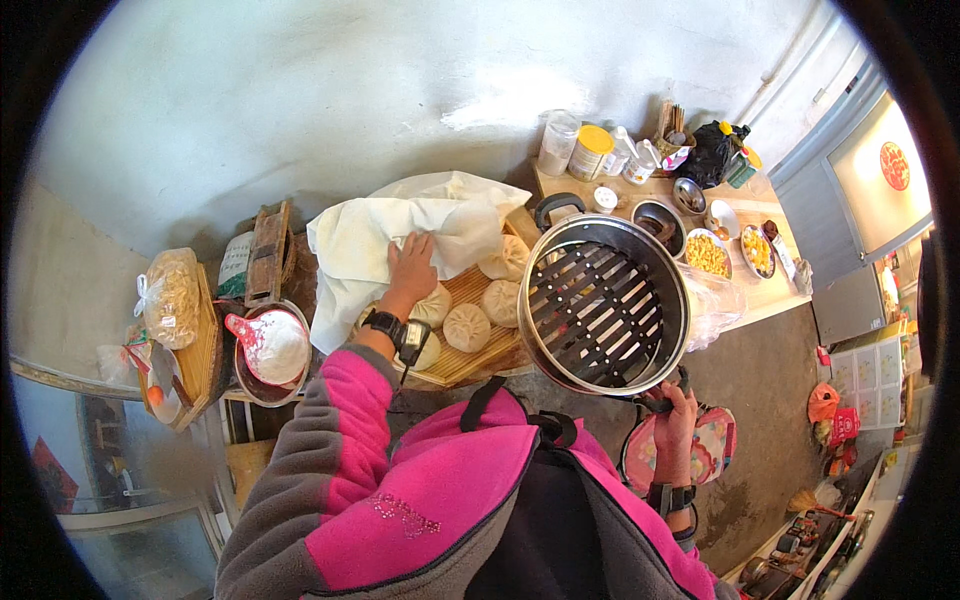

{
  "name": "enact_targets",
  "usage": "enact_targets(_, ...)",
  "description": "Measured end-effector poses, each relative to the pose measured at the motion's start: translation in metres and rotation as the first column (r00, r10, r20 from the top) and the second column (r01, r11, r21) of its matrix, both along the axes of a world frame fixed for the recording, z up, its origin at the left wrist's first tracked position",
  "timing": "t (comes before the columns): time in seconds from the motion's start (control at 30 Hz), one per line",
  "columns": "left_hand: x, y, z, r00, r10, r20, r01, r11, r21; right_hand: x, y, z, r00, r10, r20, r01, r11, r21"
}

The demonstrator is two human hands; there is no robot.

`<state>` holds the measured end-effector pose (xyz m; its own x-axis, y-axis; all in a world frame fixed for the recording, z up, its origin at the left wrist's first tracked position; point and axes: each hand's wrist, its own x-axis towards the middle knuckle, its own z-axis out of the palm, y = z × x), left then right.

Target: The person pours hot water from a thermos into a saucepan, places two bowls of beaten eggs into a pot of water on the stove, and then places two buns into a steamer basket before covering it. The person then places the steamer basket on the stove.

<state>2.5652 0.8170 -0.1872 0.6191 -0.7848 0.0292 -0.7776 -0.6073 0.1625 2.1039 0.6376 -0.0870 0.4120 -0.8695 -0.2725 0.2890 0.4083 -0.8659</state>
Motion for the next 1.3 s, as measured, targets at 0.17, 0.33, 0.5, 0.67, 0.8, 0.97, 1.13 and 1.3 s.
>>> enact_targets(0.17, -0.008, -0.019, -0.006, 0.984, 0.146, -0.1, -0.142, 0.989, 0.05, -0.002, -0.002, -0.003, 0.998, -0.019, -0.067, 0.021, 1.0, 0.016)
enact_targets(0.33, -0.077, -0.025, 0.011, 0.991, -0.028, 0.128, 0.085, 0.881, -0.466, -0.006, 0.0, -0.007, 0.998, -0.035, -0.058, 0.038, 0.998, 0.058)
enact_targets(0.5, -0.127, -0.033, 0.011, 0.95, -0.294, -0.105, 0.226, 0.88, -0.419, -0.005, 0.003, -0.003, 0.999, -0.043, -0.023, 0.043, 0.998, 0.037)
enact_targets(0.67, -0.136, -0.041, -0.003, 0.966, -0.249, -0.075, 0.212, 0.92, -0.329, -0.011, 0.005, -0.003, 0.999, -0.036, -0.037, 0.038, 0.998, 0.043)
enact_targets(0.8, -0.127, -0.041, -0.01, 0.957, -0.25, -0.145, 0.17, 0.893, -0.417, -0.012, 0.008, -0.001, 0.998, -0.033, -0.059, 0.035, 0.998, 0.043)
enact_targets(0.97, -0.113, -0.031, 0.015, 0.762, -0.243, -0.6, -0.278, 0.713, -0.643, 0.006, 0.006, 0.009, 0.995, 0.039, -0.089, -0.032, 0.997, 0.073)
enact_targets(1.13, -0.1, 0.004, 0.082, 0.493, -0.442, -0.749, -0.513, 0.548, -0.661, 0.048, 0.005, 0.018, 0.982, 0.162, -0.093, -0.162, 0.987, 0.009)
enact_targets(1.3, -0.074, 0.042, 0.119, 0.66, -0.15, -0.736, -0.439, 0.718, -0.54, 0.118, -0.007, 0.023, 0.944, 0.329, -0.002, -0.329, 0.943, 0.045)
